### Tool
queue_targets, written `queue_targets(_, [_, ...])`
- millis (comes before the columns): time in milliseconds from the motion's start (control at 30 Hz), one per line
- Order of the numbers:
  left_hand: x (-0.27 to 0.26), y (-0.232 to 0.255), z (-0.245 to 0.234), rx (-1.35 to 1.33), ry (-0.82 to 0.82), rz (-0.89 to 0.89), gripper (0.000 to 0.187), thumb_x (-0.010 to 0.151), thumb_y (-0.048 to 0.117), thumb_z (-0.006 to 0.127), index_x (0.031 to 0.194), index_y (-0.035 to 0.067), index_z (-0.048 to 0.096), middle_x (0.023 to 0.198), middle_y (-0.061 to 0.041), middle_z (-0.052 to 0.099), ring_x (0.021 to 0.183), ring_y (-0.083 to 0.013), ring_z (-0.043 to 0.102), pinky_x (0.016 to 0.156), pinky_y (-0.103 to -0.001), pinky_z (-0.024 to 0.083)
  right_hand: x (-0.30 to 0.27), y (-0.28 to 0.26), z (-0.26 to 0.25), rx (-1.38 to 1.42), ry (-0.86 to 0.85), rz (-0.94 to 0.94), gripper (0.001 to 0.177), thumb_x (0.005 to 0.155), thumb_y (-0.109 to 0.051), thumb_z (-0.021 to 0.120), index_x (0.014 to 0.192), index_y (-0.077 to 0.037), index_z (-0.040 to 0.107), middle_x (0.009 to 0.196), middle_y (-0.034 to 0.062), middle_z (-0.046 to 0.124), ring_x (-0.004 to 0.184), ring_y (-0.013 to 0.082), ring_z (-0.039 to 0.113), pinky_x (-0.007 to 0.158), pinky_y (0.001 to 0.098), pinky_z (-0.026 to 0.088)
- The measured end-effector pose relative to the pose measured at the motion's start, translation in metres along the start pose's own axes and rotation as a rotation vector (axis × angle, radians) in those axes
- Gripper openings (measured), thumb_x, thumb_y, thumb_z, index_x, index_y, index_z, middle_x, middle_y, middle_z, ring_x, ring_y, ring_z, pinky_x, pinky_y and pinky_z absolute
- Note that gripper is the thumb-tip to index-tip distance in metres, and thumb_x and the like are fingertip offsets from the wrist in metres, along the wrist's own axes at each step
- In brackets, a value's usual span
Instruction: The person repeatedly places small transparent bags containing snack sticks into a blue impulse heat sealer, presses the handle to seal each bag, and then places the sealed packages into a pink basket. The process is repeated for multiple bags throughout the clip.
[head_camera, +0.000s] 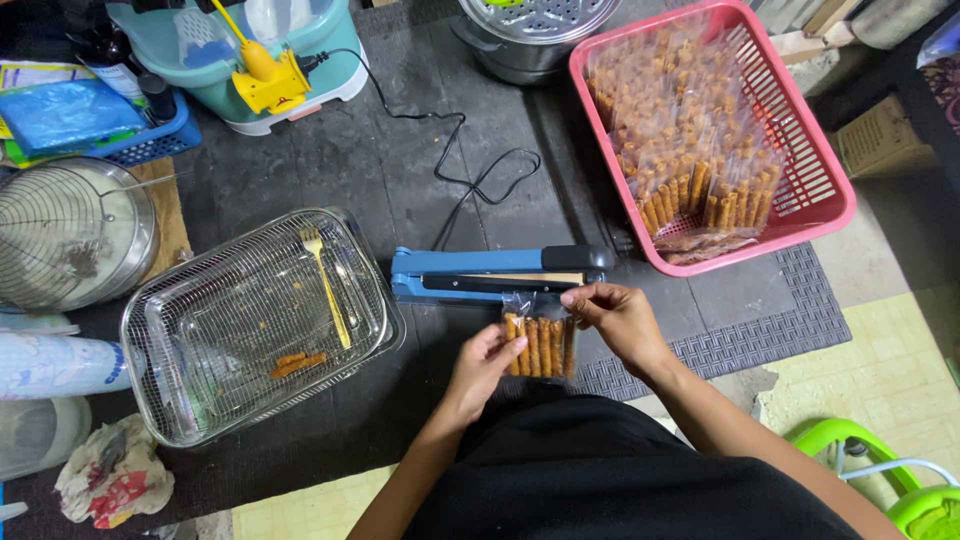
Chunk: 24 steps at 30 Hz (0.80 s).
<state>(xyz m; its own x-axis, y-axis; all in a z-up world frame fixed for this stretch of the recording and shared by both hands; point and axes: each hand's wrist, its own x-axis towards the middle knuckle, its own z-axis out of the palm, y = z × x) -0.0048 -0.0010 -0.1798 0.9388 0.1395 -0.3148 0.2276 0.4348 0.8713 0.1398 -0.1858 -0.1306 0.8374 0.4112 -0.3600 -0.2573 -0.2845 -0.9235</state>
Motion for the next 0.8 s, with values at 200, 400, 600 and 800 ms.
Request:
queue_targets(200, [0.01, -0.015, -0.015, 0.012, 0.125, -0.092, 0.021, 0.099, 0.022, 0.065, 0.111, 0.005, 0.068, 0.099, -0.004, 0.071, 0.086, -0.0121, 0.068, 0.073, -0.031, 0.059, 0.015, 0.006, -0.023, 0.018, 0.075, -0.073, 0.018, 0.091, -0.017, 0.076, 0.097, -0.001, 0.078, 0.081, 0.0064, 0.075, 0.069, 0.0109, 0.064, 0.065, 0.0273, 0.053])
queue_targets(400, [0.027, -0.007, -0.018, -0.002, 0.155, -0.116, 0.022, 0.099, 0.027, 0.066, 0.109, 0.008, 0.069, 0.095, -0.001, 0.071, 0.083, -0.0093, 0.067, 0.071, -0.028, 0.056, 0.017, -0.046, -0.034, -0.044, 0.367, -0.322, 0.018, 0.106, -0.017, 0.064, 0.114, -0.003, 0.071, 0.088, 0.0033, 0.068, 0.072, 0.0087, 0.058, 0.065, 0.026, 0.049])
queue_targets(600, [0.037, 0.001, -0.022, 0.002, 0.164, -0.109, 0.023, 0.099, 0.029, 0.067, 0.109, 0.009, 0.07, 0.093, 0.0, 0.07, 0.079, -0.0088, 0.065, 0.068, -0.027, 0.054, 0.018, -0.12, -0.008, -0.405, 0.346, -0.626, 0.019, 0.105, -0.015, 0.063, 0.118, -0.002, 0.07, 0.101, 0.0047, 0.07, 0.088, 0.0106, 0.063, 0.076, 0.0265, 0.052])
queue_targets(800, [0.027, 0.007, -0.026, 0.108, 0.117, -0.18, 0.022, 0.099, 0.026, 0.065, 0.112, 0.008, 0.068, 0.098, 0.001, 0.07, 0.088, -0.0081, 0.065, 0.076, -0.027, 0.054, 0.016, -0.095, -0.009, -0.356, 0.4, -0.492, 0.019, 0.106, -0.017, 0.062, 0.114, -0.003, 0.072, 0.088, 0.0067, 0.068, 0.074, 0.0108, 0.057, 0.065, 0.0277, 0.047])
